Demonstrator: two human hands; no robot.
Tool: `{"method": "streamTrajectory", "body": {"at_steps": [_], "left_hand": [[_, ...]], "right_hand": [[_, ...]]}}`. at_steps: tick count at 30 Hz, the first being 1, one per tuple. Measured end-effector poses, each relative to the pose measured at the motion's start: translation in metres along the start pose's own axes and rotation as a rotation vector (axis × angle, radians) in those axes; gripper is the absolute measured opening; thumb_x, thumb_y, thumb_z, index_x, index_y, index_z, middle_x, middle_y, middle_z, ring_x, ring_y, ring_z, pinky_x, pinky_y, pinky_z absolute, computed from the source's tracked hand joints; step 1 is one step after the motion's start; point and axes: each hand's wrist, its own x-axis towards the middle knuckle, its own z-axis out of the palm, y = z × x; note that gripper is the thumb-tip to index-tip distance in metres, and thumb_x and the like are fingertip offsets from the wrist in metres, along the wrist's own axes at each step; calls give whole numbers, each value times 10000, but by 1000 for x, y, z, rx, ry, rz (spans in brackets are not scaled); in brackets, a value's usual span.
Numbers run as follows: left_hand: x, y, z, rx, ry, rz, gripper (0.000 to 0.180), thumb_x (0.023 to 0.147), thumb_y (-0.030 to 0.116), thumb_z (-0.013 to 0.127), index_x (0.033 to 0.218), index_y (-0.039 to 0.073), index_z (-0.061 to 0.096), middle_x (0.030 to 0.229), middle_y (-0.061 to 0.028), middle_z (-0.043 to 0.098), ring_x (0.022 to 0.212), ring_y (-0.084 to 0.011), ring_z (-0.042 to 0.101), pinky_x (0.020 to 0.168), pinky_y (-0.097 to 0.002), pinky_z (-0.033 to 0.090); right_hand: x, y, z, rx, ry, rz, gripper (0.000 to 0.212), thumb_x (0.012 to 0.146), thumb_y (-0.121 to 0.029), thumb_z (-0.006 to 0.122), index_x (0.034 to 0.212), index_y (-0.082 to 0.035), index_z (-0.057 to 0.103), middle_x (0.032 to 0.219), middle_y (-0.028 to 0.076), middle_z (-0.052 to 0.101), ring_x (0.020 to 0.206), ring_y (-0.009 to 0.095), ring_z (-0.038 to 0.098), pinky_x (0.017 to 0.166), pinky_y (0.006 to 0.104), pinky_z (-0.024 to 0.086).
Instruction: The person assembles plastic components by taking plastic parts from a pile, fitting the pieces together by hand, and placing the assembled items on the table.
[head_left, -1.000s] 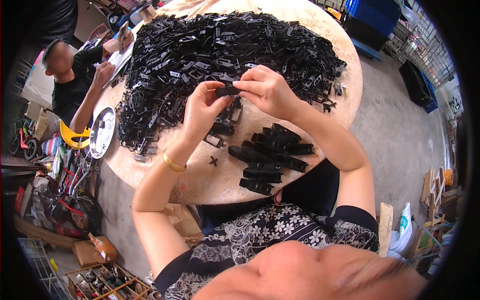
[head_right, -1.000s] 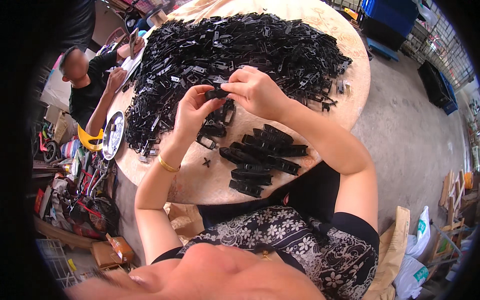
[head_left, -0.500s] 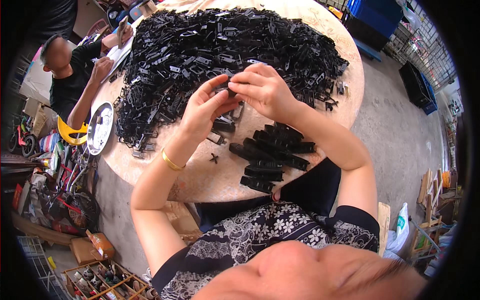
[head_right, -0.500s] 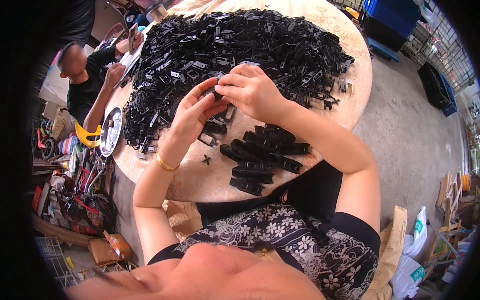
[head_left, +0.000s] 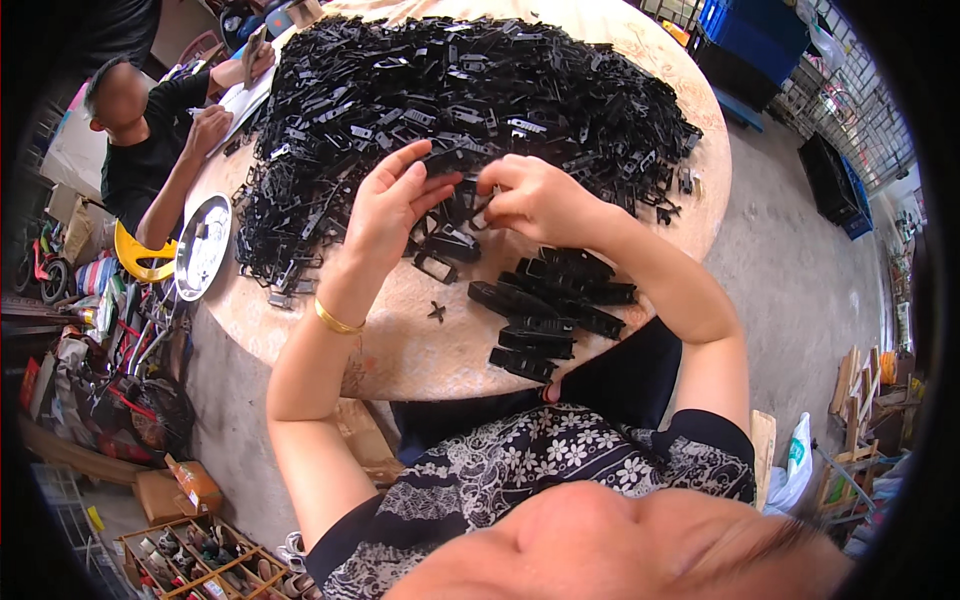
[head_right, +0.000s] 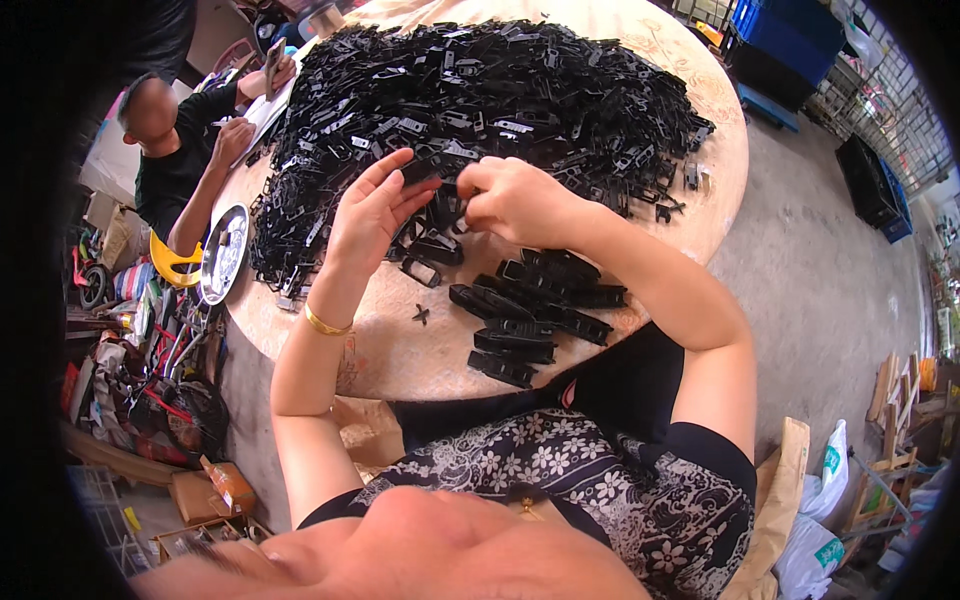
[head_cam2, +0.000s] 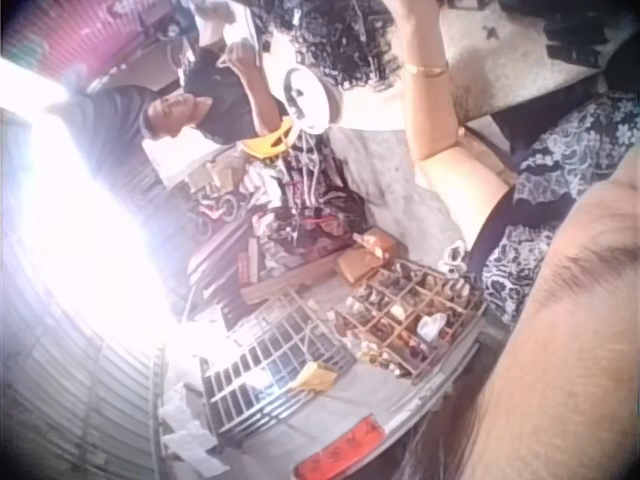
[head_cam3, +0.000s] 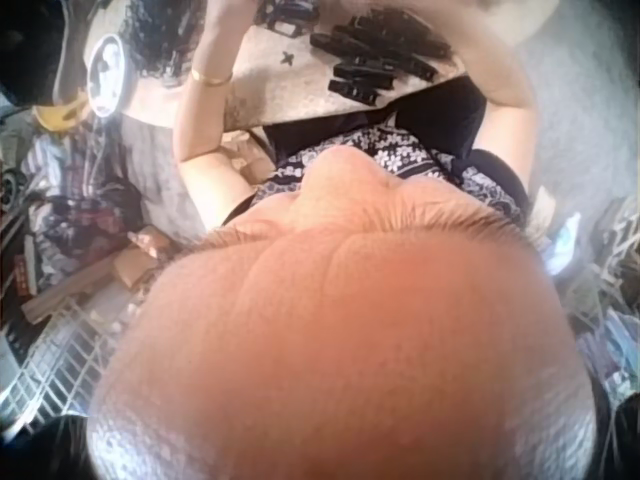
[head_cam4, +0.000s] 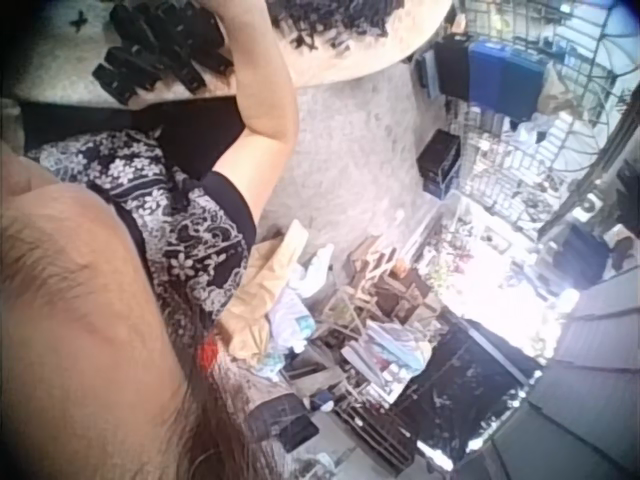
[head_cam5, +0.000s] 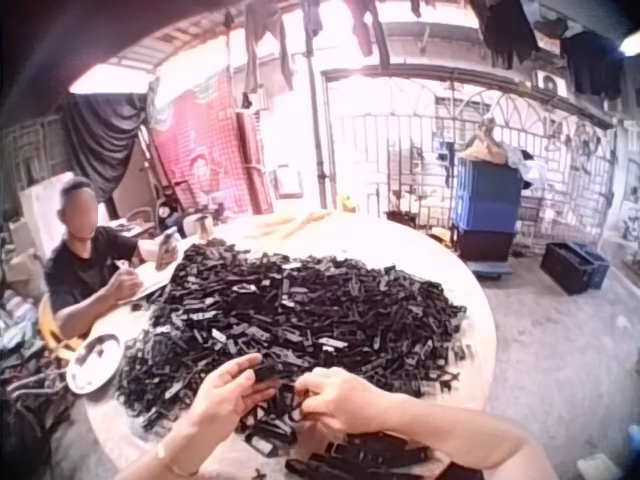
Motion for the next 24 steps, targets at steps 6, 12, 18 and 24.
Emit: {"method": "streamTrajectory", "body": {"at_steps": [6,12,18,24], "left_hand": [[-4,-9,7,-24,-59,-74,346,943,98,441,1258,-41,408,1124,-166,563,1016,-241,595,912,-331,486],[-8,-16,14,-119,-145,-123,326,949,82,428,1248,-46,416,1115,-153,569,981,-226,608,899,-311,499],[-7,-19,10,-29,-111,-93,325,924,87,494,1229,-22,475,1117,-116,581,978,-183,602,890,-308,503],[-10,-16,11,54,-118,-2,360,902,67,527,1245,-21,457,1087,-122,588,956,-180,607,862,-315,519]], "right_hand": [[5,-9,-3,996,559,363,242,721,29,681,953,2,614,973,107,601,832,171,602,753,268,496],[8,-14,-8,505,450,233,309,713,6,684,1014,-21,620,914,96,622,835,180,605,752,276,493],[6,-10,-6,254,467,113,310,662,-42,725,963,-42,649,916,91,640,864,257,589,795,343,477],[7,-5,-3,196,450,26,355,666,-69,740,1012,-61,658,913,77,648,878,229,577,779,333,472]]}}
